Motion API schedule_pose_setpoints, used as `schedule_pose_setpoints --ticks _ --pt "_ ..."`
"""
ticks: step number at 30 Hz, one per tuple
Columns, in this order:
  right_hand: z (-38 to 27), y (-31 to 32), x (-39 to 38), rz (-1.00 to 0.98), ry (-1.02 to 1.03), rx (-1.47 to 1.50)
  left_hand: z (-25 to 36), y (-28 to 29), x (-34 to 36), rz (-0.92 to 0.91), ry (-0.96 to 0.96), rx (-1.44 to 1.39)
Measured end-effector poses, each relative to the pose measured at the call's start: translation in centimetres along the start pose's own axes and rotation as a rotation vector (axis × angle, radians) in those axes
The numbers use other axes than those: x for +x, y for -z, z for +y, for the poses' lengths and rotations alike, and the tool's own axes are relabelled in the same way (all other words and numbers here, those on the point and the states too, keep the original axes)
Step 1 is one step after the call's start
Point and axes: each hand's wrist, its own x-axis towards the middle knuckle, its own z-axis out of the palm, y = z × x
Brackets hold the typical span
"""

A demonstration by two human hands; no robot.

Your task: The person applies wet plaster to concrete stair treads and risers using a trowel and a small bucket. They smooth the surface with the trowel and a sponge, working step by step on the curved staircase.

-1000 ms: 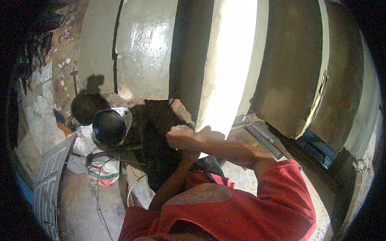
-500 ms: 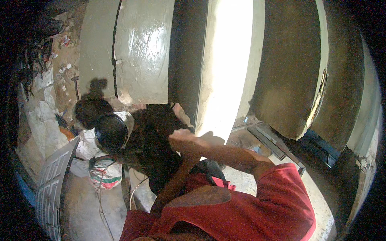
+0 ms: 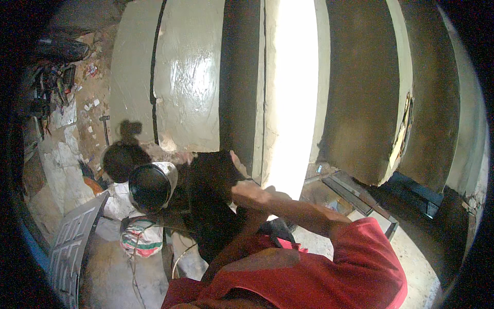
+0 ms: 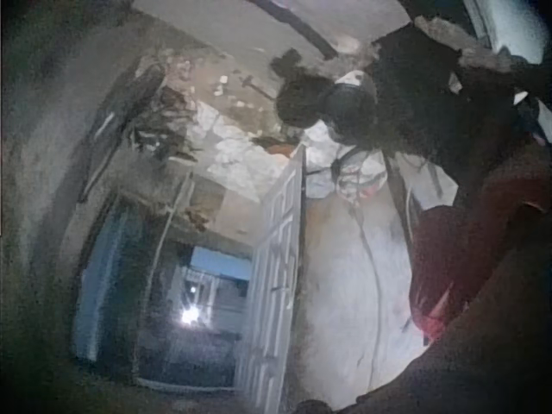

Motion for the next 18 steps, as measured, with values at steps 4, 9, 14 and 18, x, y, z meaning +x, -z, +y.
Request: schedule_pose_setpoints --ticks 4,9,14,18 --pt "2.5 -1.0 -1.6 0.074 0.159 -0.17 4.2 -0.9 -1.0 -0.016 -0.076 -0.116" --pt "2.4 1.7 -9.6 0.367 0.254 0.029 10.7 -2.0 -2.7 -0.098 -0.121 -0.149" --pt "2.8 6.9 -21.8 1.046 0.231 0.15 17.9 -3.3 -5.1 -0.203 -0.162 -0.134" --pt "2.2 8.3 -35.6 1.068 0.004 0.134 24.6 -2.8 -8.0 -0.286 -0.195 -0.064"
